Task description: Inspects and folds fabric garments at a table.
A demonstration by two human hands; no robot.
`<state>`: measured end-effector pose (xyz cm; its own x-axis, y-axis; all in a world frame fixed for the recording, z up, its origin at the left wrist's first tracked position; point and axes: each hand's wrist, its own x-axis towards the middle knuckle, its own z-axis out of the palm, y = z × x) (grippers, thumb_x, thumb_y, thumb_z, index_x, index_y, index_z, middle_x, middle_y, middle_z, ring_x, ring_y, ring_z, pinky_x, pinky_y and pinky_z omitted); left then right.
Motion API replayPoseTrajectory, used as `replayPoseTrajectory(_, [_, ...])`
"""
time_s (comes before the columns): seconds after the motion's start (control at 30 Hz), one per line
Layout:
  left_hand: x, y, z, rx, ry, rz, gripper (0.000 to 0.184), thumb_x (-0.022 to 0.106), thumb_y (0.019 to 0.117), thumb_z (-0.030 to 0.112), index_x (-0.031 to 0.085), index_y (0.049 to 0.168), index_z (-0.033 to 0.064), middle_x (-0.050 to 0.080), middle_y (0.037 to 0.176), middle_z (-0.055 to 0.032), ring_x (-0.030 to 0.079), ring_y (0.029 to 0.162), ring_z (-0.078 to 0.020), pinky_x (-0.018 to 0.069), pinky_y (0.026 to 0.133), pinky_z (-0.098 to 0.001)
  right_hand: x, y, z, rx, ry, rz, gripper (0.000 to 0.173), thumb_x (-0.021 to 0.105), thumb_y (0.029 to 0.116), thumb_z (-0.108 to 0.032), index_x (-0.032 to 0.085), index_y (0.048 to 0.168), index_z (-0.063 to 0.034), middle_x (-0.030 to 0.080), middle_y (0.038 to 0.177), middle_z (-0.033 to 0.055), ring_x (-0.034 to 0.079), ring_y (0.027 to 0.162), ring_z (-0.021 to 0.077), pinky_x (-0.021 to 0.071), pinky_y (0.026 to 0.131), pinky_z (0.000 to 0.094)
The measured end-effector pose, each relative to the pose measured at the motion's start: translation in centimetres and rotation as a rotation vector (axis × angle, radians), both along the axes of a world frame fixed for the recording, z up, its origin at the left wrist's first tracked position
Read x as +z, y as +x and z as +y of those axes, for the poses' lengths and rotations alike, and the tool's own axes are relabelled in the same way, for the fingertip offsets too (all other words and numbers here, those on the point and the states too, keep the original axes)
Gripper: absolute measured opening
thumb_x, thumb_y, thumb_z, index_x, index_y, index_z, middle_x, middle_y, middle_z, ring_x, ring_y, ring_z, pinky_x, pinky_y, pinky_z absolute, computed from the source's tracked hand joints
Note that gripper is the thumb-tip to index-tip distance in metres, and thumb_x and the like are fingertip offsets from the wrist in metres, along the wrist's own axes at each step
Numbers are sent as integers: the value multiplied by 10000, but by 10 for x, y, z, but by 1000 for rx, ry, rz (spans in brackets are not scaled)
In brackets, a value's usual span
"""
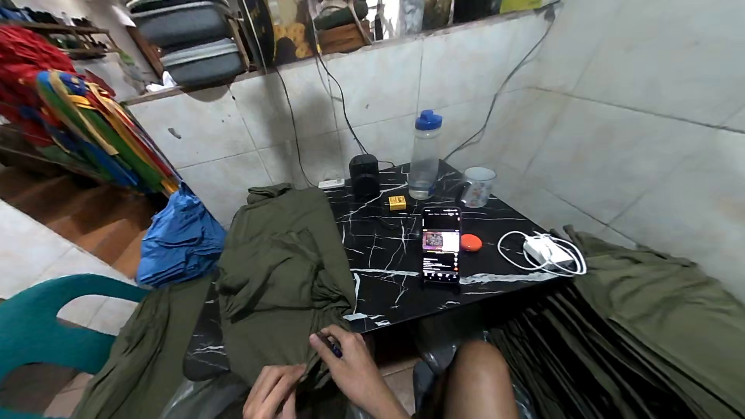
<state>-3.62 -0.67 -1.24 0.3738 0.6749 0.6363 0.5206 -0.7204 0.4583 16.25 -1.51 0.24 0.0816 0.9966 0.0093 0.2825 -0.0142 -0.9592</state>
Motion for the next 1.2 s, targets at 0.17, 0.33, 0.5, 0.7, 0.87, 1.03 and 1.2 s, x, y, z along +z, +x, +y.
replayPoseTrajectory(0.17, [-1, -17, 0, -63, -2, 57, 199, 597, 961, 65, 787, 995, 114, 750, 975, -34, 675, 963, -118, 537, 912, -245, -11, -5, 7, 7, -70, 292, 396, 738, 935, -274, 666, 1240, -33, 698, 893, 38, 658, 746, 105, 565, 725, 289])
replayPoseTrajectory(0.33, [-3, -18, 5, -74, -167, 34, 116, 741, 942, 211, 798, 959, 111, 755, 973, -23, 693, 985, -108, 559, 923, -264, -9, 6, 7, 75, -92, 345, 208, 683, 976, -169, 680, 1094, 2, 719, 836, 34, 701, 715, 108, 601, 722, 289])
replayPoseTrajectory(0.5, [-4, 1, 3, -19, -221, -22, 294, 772, 921, 253, 762, 1134, 52, 738, 1082, -88, 694, 1030, -124, 571, 943, -275, -17, 7, 9, 101, 31, 301, 190, 596, 1023, -162, 707, 1019, -8, 715, 868, 33, 677, 765, 74, 570, 755, 266])
replayPoseTrajectory(0.7, [1, 5, 3, -24, -207, -156, 117, 795, 863, 114, 813, 970, 70, 720, 932, -45, 677, 862, -40, 584, 772, -178, -16, 4, 8, 4, 52, 316, 244, 674, 977, -205, 712, 1132, -21, 720, 969, 36, 673, 881, 79, 564, 800, 272])
replayPoseTrajectory(0.87, [5, 5, 7, -96, -346, -207, 150, 738, 929, 126, 760, 1046, 34, 725, 1055, -69, 701, 953, -100, 610, 829, -255, -17, 2, 9, -22, 78, 352, 169, 688, 962, -173, 723, 1025, -21, 691, 910, 29, 629, 798, 60, 527, 734, 239])
replayPoseTrajectory(1.03, [1, 14, 6, -34, -294, -148, 204, 739, 913, 109, 756, 1092, 14, 727, 1074, -90, 712, 945, -91, 617, 826, -240, -21, 4, 11, -13, 124, 376, 150, 647, 985, -141, 735, 968, -20, 672, 834, 2, 592, 734, 20, 496, 686, 203])
replayPoseTrajectory(1.2, [3, 19, 5, 71, -228, -172, 130, 700, 898, 91, 766, 982, 15, 705, 862, -28, 636, 724, 1, 554, 670, -146, -16, 4, 9, -45, 65, 481, 171, 716, 930, -116, 708, 1061, -5, 706, 902, 21, 654, 803, 56, 547, 730, 232])
